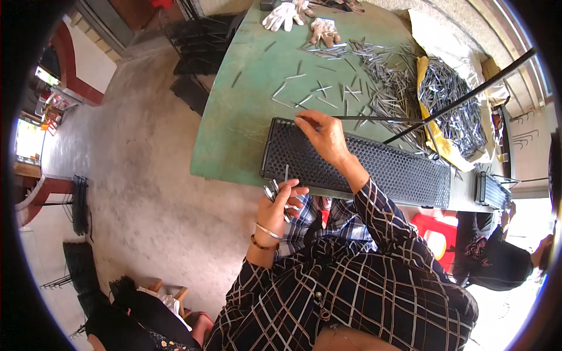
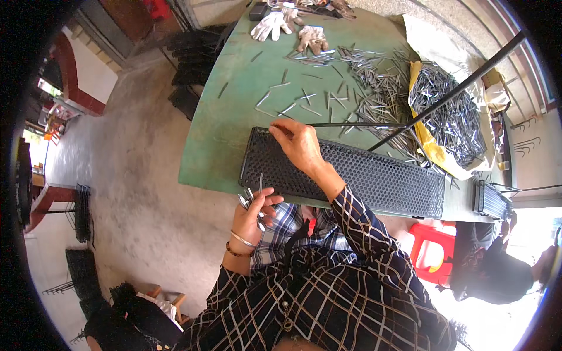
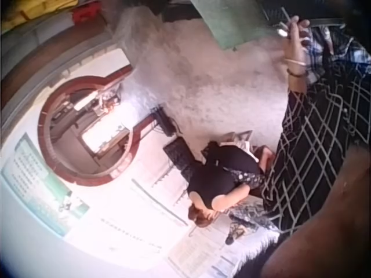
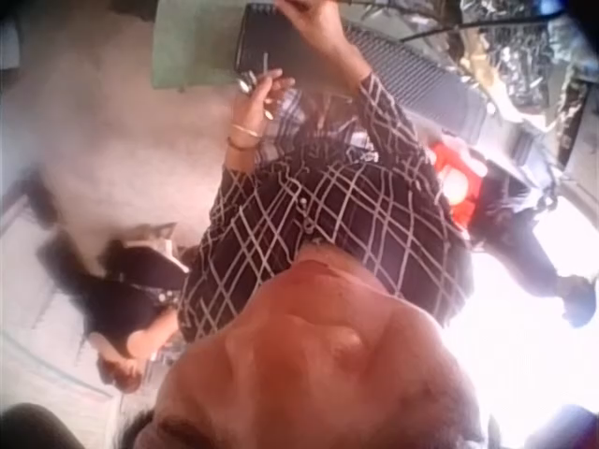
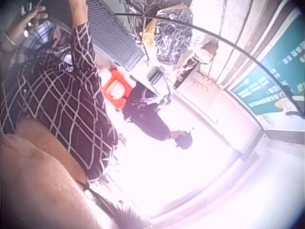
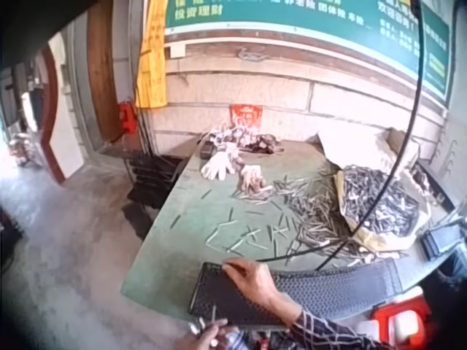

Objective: Inserting small metal pins individually into a perforated metal mesh grid on a workbench.

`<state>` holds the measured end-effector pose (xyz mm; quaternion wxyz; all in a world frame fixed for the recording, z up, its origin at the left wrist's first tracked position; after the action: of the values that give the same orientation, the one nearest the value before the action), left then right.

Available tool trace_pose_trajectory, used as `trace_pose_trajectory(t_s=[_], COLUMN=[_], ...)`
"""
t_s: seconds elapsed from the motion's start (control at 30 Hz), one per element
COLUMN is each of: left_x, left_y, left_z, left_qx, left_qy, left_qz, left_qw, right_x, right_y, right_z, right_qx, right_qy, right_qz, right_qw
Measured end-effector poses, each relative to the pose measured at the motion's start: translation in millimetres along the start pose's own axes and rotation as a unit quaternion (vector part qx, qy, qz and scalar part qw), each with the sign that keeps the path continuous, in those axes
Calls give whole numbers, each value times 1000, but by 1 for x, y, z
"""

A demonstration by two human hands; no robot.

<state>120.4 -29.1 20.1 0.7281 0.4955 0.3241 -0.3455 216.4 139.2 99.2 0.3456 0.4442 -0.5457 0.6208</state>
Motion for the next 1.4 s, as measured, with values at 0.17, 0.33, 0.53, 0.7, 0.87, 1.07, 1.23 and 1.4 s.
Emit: trace_pose_trajectory(t_s=[0.17,0.33,0.53,0.7,0.87,1.07,1.23,1.4], left_x=[6,8,8,9,10,10,9,10], left_y=[-2,-3,-1,-2,-2,1,3,5], left_z=[3,2,2,3,3,4,4,3], left_qx=[5,1,-1,1,3,8,15,19], left_qy=[-6,-12,-16,-16,-21,-24,-24,-30], left_qz=[-8,-6,2,8,9,5,-3,-4], left_qw=[1000,1000,1000,1000,1000,1000,1000,999], right_x=[12,19,5,17,22,23,25,22], right_y=[5,5,8,13,21,25,25,29], right_z=[3,5,2,10,14,17,20,17], right_qx=[-28,-40,-29,-44,-22,-35,-41,-34], right_qy=[-68,-121,-63,-144,-204,-222,-222,-220], right_qz=[85,100,88,134,156,195,227,258], right_qw=[994,987,994,979,966,955,947,940])
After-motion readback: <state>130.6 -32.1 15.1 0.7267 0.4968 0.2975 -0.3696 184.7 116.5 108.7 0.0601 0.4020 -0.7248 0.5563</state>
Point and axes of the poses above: each hand's wrist, its own z-axis away from the middle knuckle, its own y-axis out of the palm, x = y × z, the point moved 10 cm from there along -z, towards the middle knuckle, and after that the axes turned 14 degrees about y, right-handed, at the moved point
